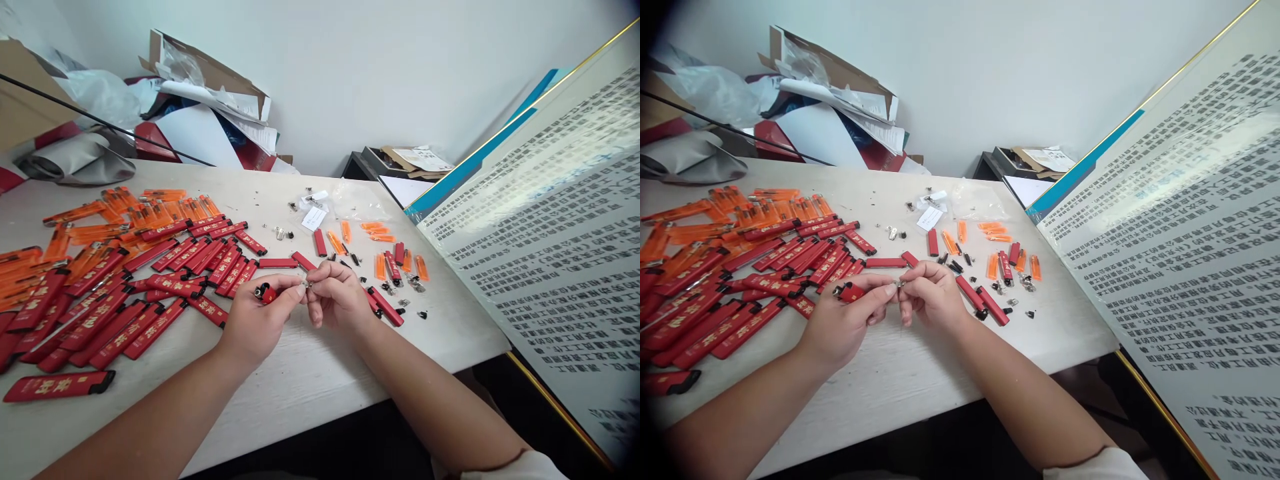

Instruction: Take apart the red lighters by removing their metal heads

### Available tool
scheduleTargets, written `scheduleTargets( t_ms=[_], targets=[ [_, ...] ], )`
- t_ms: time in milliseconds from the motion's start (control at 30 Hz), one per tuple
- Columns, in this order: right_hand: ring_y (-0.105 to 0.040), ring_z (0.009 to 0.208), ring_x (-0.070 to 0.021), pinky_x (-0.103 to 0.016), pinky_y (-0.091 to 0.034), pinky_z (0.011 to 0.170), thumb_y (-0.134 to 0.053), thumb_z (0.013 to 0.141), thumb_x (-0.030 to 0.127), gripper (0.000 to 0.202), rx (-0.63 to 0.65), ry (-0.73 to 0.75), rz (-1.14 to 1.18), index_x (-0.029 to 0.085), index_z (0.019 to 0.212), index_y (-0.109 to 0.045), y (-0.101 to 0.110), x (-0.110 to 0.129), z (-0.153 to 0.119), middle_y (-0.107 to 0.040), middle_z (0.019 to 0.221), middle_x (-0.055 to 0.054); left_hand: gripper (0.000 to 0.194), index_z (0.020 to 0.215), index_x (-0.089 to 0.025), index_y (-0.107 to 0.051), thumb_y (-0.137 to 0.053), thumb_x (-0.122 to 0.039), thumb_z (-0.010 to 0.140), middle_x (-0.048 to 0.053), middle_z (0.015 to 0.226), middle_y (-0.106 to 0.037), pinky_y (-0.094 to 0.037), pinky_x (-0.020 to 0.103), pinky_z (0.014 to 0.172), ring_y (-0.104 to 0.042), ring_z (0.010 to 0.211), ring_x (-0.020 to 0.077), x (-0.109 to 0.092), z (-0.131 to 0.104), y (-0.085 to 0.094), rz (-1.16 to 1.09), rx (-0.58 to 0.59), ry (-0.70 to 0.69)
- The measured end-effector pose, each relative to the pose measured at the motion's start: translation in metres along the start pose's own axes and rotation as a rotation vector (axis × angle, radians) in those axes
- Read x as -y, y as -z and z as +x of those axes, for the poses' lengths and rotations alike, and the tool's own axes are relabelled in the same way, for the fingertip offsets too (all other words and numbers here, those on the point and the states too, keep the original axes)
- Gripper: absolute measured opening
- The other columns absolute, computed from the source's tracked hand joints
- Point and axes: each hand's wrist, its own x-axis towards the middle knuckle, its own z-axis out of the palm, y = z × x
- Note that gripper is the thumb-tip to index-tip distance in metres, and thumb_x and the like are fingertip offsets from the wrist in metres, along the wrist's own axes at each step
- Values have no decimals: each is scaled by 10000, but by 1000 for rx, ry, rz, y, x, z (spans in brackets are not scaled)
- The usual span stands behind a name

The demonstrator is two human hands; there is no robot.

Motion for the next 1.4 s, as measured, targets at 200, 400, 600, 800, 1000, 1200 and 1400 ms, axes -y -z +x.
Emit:
scheduleTargets(
  t_ms=[200, 400, 600, 800, 1000, 1200, 1400],
  targets=[
    [-492, 255, -101, -174, -371, 243, -564, 613, 123, 73, -7, 1, -28, 176, 654, -535, -1, -1, 1, -644, 486, 45, 132, 699, -193, -708, -635, -228, 803, -8, 655, -622, -335, 241, 479, -445, 515, 85, 0, 1, 0, 46, 20, -40],
    [-443, 237, -72, -152, -339, 237, -555, 596, 105, 92, 0, -9, -4, 175, 622, -502, -2, -3, 3, -628, 477, 49, 111, 728, -177, -692, -626, -235, 796, -15, 633, -595, -310, 237, 462, -413, 503, 80, 1, 0, -2, 33, 38, 18],
    [-424, 229, -75, -159, -295, 215, -546, 562, 101, 117, -49, 1, 9, 174, 527, -462, -4, -3, 3, -610, 465, 46, 95, 719, -174, -643, -601, -220, 791, -31, 597, -548, -314, 229, 472, -405, 510, 78, 0, 0, -2, 111, 23, 7],
    [-397, 235, -49, -145, -245, 222, -563, 545, 69, 151, -101, 41, 16, 162, 474, -468, -5, -3, 1, -586, 474, 61, 152, 644, -175, -536, -562, -214, 788, -41, 563, -475, -299, 227, 458, -377, 506, 76, 3, 2, -4, 101, 56, 46],
    [-405, 225, -53, -146, -267, 218, -566, 561, 72, 133, -96, 89, -38, 164, 504, -487, -4, -4, 0, -569, 454, 73, 214, 581, -178, -429, -592, -190, 720, -50, 527, -416, -251, 210, 432, -329, 498, 71, -4, -1, -12, -170, 87, 206],
    [-422, 224, -59, -148, -291, 213, -570, 574, 75, 121, -84, 125, -113, 168, 554, -494, -2, -6, 0, -552, 444, 90, 253, 576, -173, -416, -633, -206, 704, -47, 534, -401, -240, 193, 421, -322, 502, 67, -11, -1, -11, -267, 94, 325],
    [-465, 261, -57, -149, -337, 237, -590, 609, 79, 107, -22, 121, -191, 167, 621, -529, 2, -5, -1, -583, 523, 81, 224, 605, -154, -492, -656, -261, 715, -20, 562, -477, -246, 180, 395, -362, 487, 64, -17, 2, -3, -299, 103, 422]
  ],
)
